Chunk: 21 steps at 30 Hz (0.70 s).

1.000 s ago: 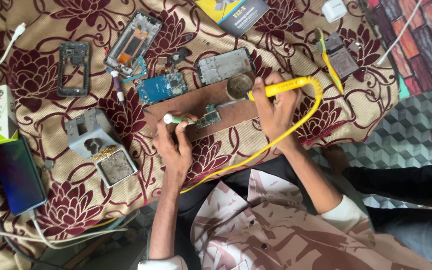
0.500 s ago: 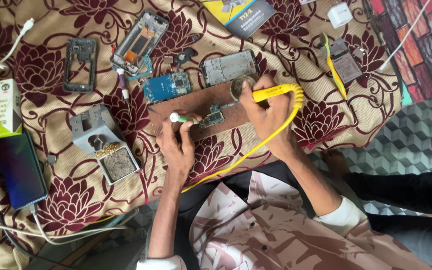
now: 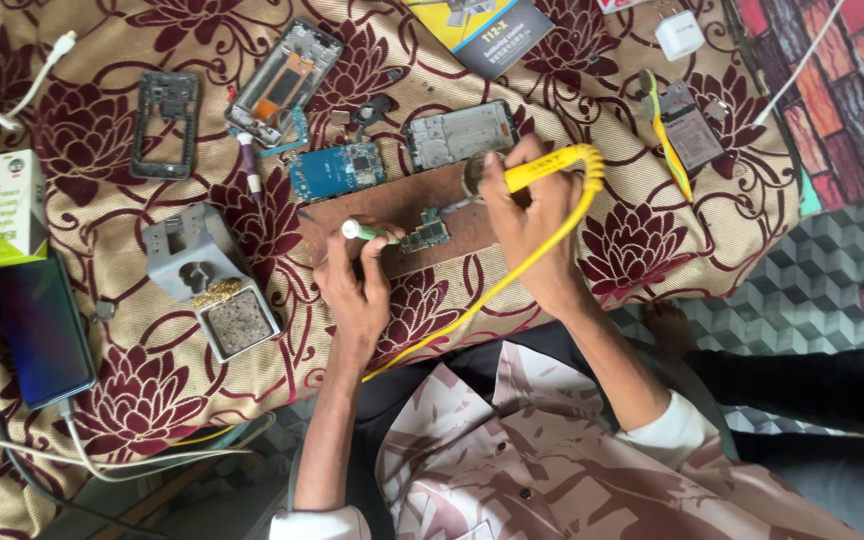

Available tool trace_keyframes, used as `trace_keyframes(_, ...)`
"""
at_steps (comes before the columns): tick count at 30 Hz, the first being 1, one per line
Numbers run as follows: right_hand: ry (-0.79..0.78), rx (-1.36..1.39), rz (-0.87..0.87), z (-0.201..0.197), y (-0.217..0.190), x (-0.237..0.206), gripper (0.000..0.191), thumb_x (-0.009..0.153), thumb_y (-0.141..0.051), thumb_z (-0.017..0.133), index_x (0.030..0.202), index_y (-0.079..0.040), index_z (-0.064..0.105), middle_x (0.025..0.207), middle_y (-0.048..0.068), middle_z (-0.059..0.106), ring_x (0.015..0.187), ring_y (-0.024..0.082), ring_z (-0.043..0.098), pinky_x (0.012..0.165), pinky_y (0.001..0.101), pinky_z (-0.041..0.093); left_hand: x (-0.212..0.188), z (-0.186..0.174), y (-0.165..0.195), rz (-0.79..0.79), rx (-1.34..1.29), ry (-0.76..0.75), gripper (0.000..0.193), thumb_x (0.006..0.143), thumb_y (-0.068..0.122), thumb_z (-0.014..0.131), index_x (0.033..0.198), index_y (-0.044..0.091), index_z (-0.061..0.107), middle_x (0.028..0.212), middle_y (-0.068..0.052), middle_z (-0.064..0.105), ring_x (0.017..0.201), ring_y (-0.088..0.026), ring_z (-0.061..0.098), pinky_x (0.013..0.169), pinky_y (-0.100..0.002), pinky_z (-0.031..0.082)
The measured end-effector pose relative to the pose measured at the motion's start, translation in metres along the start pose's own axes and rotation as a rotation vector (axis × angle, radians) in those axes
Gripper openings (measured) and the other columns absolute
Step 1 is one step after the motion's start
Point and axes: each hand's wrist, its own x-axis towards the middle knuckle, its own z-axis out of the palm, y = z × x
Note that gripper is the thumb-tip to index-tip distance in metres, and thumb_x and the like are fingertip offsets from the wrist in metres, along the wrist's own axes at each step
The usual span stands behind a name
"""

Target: The person uses a soldering iron and solder wire to apply solder to a small circuit board. They repeatedly dip the iron into a flux container and apply solder to various points on the board while holding it steady with the other hand.

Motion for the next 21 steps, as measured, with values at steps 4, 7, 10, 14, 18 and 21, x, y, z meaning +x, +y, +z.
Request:
trace_keyframes(4,0.014,-0.140,-0.128,-0.003,-0.002,-0.007,0.026,0.104,-0.009,0.067,0.086,-0.003,0.050,0.067,0.005,0.052,0.057,0.012,0.049,0.055,0.0343,0.037,0.000,0.002,-0.001,-0.009,-0.016,-0.003,0.008,0.108,0.002,0.055,0.115,0.000,0.054,0.097,-0.012,0.078,0.089,-0.021,0.078,0.078,-0.030,0.059)
trace_keyframes(7,-0.040,-0.046,-0.054,-0.004,-0.005,-0.013,0.028,0.105,-0.010,0.065,0.085,-0.003,0.047,0.065,0.003,0.052,0.055,0.009,0.049,0.051,0.0309,0.037,-0.001,0.003,-0.002,-0.028,-0.046,-0.003,0.008,0.107,0.002,0.054,0.115,-0.001,0.054,0.097,-0.012,0.078,0.088,-0.021,0.078,0.078,-0.030,0.059)
trace_keyframes(10,-0.043,-0.027,-0.061,-0.003,-0.008,-0.016,0.029,0.106,-0.010,0.064,0.084,-0.003,0.046,0.065,0.003,0.050,0.055,0.007,0.048,0.050,0.0302,0.036,-0.002,0.002,-0.002,-0.023,-0.068,-0.026,0.005,0.108,0.002,0.053,0.113,0.000,0.053,0.097,-0.012,0.078,0.089,-0.022,0.079,0.080,-0.031,0.060)
trace_keyframes(14,-0.070,0.066,-0.018,-0.001,-0.009,-0.014,0.030,0.107,-0.009,0.063,0.085,-0.003,0.044,0.065,0.003,0.045,0.058,0.007,0.043,0.051,0.0309,0.034,-0.002,-0.001,-0.001,-0.044,-0.061,-0.072,0.007,0.107,-0.001,0.049,0.113,-0.001,0.051,0.098,-0.013,0.076,0.090,-0.024,0.077,0.080,-0.032,0.059)
trace_keyframes(18,-0.033,0.017,-0.100,0.001,0.002,-0.009,0.027,0.107,-0.009,0.062,0.087,-0.004,0.046,0.067,0.001,0.047,0.060,0.006,0.043,0.054,0.0302,0.035,0.000,0.001,0.000,-0.027,-0.041,-0.085,0.005,0.107,-0.002,0.046,0.111,0.000,0.047,0.098,-0.013,0.076,0.088,-0.023,0.077,0.076,-0.032,0.059)
trace_keyframes(21,0.065,-0.001,-0.140,0.001,0.021,-0.013,0.023,0.108,-0.012,0.062,0.090,-0.005,0.050,0.072,0.000,0.053,0.062,0.007,0.044,0.056,0.0300,0.035,0.000,0.001,0.000,-0.049,0.021,-0.088,0.006,0.106,-0.003,0.045,0.111,0.000,0.047,0.096,-0.012,0.077,0.084,-0.023,0.076,0.071,-0.032,0.057)
